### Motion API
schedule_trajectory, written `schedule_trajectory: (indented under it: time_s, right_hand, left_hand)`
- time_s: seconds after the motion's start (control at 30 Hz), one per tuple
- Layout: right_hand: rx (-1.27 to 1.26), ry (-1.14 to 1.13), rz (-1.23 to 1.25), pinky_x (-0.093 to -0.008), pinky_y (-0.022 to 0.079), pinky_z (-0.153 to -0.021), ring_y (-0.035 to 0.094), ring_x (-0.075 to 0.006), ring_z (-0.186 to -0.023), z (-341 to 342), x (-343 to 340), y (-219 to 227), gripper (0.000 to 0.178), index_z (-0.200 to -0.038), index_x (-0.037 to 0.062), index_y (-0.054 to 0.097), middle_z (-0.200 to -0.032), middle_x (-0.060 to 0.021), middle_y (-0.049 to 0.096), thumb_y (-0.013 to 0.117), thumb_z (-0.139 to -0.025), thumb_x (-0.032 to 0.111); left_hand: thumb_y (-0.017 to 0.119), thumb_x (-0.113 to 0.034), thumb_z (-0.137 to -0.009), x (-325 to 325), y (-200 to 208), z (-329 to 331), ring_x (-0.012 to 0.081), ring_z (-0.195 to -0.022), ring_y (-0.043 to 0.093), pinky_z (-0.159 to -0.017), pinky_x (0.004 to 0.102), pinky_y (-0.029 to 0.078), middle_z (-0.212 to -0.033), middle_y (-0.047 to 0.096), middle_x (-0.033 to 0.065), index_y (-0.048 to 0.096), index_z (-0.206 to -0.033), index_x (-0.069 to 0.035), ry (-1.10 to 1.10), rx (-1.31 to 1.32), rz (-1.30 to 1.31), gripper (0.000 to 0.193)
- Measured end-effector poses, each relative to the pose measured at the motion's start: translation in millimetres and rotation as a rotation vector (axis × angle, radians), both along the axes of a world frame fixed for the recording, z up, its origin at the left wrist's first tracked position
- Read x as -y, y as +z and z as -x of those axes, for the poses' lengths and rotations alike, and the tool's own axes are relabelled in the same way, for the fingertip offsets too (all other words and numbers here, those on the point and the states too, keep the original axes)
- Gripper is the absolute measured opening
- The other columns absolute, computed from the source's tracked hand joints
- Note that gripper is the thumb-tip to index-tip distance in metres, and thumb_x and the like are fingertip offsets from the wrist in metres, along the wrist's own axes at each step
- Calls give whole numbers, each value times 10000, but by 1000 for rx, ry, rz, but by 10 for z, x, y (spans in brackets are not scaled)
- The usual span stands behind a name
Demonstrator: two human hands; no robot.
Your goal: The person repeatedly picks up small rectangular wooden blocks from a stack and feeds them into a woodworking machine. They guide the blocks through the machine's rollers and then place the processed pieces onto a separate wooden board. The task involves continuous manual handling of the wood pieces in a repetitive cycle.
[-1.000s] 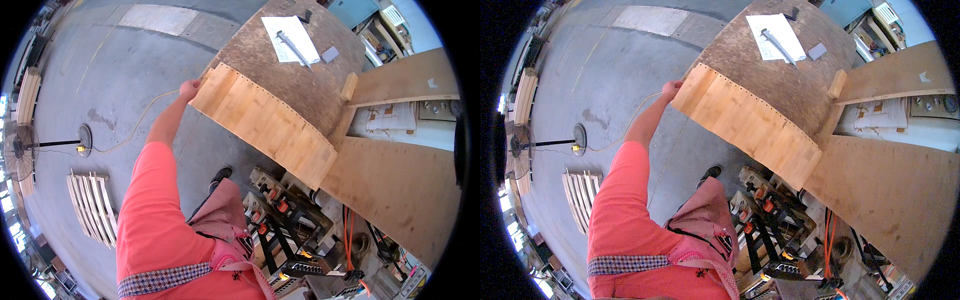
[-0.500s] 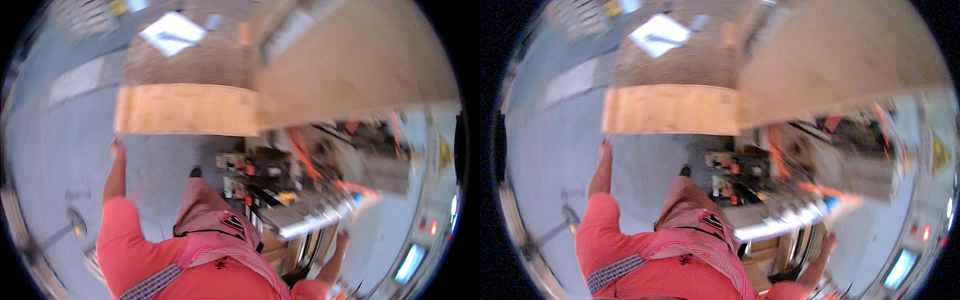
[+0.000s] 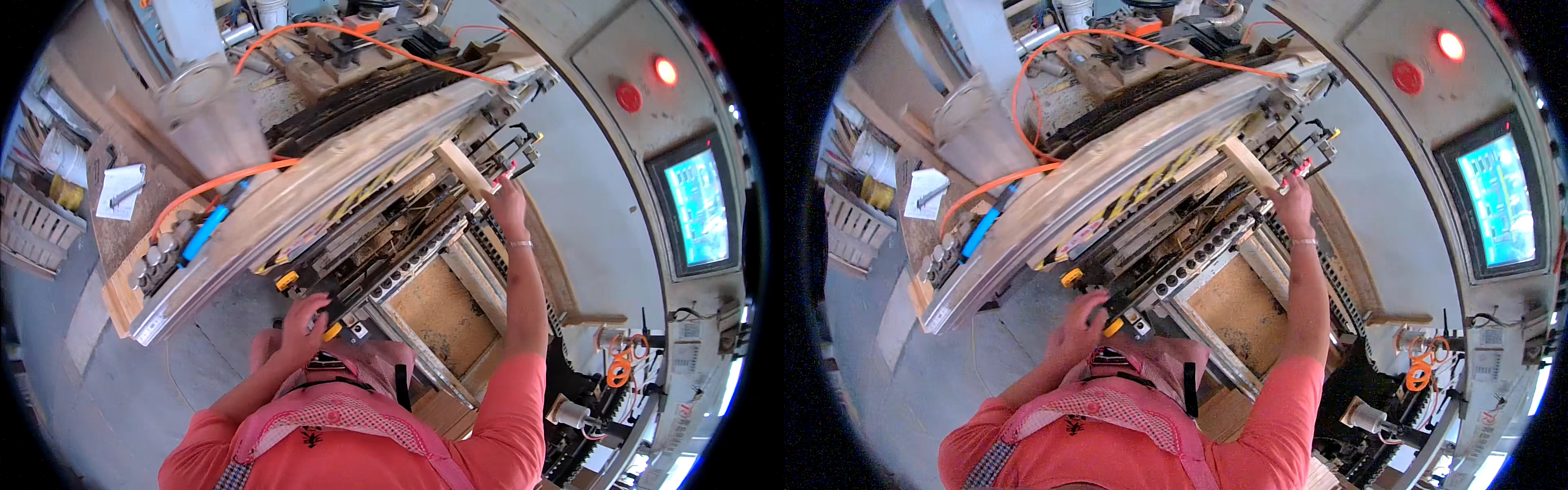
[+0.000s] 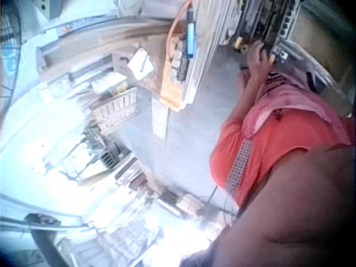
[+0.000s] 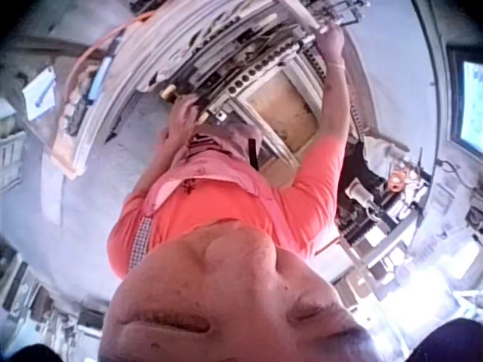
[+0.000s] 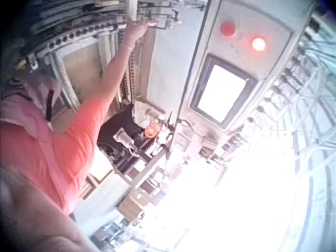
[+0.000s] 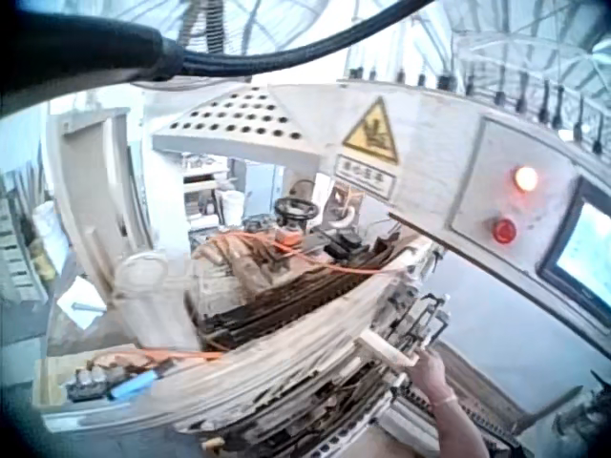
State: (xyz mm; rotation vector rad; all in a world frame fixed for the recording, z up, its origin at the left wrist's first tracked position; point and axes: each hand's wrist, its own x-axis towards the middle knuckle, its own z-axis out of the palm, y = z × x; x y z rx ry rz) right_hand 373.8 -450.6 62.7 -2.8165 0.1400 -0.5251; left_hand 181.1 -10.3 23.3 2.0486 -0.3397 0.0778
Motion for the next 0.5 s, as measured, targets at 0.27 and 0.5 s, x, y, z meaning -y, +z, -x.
schedule_trajectory:
  time_s: [0.27, 0.5]
  right_hand:
    - [-342, 34, 104, -413, 489, -747, 611, -324, -842, -799, -203, -125, 457, -876, 14, 630, -868, -177, 636, 722, -619, 380]
    - [-337, 35, 157, -394, 522, -706, 638, -316, -785, -891, -211, -260, 398, -803, 11, 660, -827, -177, 647, 710, -631, 367]
  left_hand:
    - [588, -191, -787, 625, -163, -151, 385, -1030, 498, -872, 450, 400, -1158, 520, 199, 452, -1165, -7, -189, -47, -381, 442]
    - [600, -172, -769, 656, -188, -158, 386, -954, 534, -837, 441, 424, -1104, 551, 200, 468, -1154, -11, -163, -88, -392, 437]
